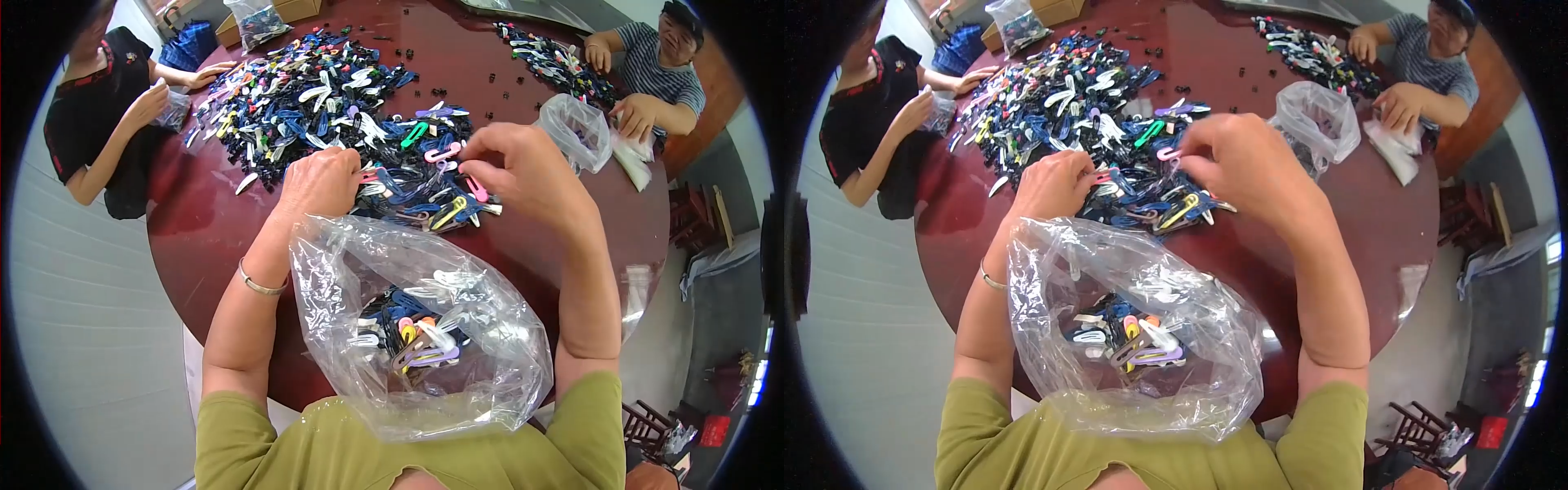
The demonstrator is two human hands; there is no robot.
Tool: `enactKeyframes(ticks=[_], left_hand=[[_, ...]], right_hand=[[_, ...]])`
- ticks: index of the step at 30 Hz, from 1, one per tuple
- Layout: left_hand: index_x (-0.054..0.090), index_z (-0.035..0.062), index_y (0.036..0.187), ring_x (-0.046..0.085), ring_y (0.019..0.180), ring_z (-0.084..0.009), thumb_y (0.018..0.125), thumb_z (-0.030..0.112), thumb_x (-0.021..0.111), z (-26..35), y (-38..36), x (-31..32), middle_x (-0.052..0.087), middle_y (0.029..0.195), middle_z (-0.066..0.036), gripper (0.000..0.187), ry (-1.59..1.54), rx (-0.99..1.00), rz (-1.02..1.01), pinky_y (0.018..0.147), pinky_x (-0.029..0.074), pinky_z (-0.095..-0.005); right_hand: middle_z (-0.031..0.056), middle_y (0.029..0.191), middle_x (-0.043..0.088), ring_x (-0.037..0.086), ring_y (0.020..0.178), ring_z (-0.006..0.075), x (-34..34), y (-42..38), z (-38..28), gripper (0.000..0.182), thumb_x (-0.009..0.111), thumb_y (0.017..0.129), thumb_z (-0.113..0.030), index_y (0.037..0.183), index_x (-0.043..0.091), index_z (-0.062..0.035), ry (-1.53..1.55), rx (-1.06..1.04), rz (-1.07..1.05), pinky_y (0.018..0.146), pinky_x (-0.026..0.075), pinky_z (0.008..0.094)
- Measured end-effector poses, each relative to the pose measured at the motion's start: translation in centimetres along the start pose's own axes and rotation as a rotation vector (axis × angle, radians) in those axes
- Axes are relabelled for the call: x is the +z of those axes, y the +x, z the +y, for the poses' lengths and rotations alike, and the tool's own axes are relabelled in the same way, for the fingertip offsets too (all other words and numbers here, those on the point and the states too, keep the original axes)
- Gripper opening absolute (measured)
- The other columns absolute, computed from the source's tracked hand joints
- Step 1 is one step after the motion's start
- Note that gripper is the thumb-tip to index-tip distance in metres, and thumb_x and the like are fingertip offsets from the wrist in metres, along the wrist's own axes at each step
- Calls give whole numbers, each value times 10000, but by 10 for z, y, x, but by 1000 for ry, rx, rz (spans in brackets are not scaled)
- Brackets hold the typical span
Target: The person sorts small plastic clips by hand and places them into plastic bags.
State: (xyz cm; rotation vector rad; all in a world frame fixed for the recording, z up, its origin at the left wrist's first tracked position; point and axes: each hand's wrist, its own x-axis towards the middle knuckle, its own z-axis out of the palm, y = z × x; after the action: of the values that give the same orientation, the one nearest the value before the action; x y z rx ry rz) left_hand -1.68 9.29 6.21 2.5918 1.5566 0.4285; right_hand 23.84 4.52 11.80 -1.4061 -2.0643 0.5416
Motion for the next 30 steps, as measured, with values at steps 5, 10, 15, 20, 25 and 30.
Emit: enactKeyframes(ticks=[5,10,15,20,25,30], left_hand=[[658,49,877,648,834,-367,849,209,618,-2,1,0,656,891,-165,167,-2,12,-21,726,508,-458],[652,48,862,646,827,-368,847,201,614,-2,1,0,653,882,-162,159,-11,18,-9,717,505,-464],[646,45,864,639,822,-340,849,165,619,1,0,1,656,856,-145,124,-2,16,8,733,496,-429],[657,52,877,638,836,-333,856,154,603,0,0,3,652,862,-135,117,-2,25,32,746,498,-423],[661,55,885,636,847,-332,855,151,600,0,0,3,648,869,-130,118,9,12,33,756,500,-421],[662,53,882,639,843,-332,855,155,600,-1,0,3,650,870,-130,122,12,20,39,755,505,-425]], right_hand=[[178,749,669,656,716,327,6,9,33,214,707,734,-218,818,705,-21,-528,269,-275,675,509,408],[166,736,674,666,738,321,13,11,37,210,714,710,-234,780,703,-37,-523,279,-259,692,516,407],[200,788,675,665,798,368,24,13,41,175,654,711,-192,754,703,-30,-471,231,-180,714,526,444],[184,743,668,661,757,341,19,14,46,153,663,710,-178,736,685,-28,-366,272,-184,690,516,425],[181,776,678,658,777,350,12,13,41,140,638,720,-176,738,685,-45,-304,246,-120,709,514,437],[176,756,677,666,728,316,8,10,26,152,659,736,-180,753,684,-30,-270,228,-61,681,516,408]])
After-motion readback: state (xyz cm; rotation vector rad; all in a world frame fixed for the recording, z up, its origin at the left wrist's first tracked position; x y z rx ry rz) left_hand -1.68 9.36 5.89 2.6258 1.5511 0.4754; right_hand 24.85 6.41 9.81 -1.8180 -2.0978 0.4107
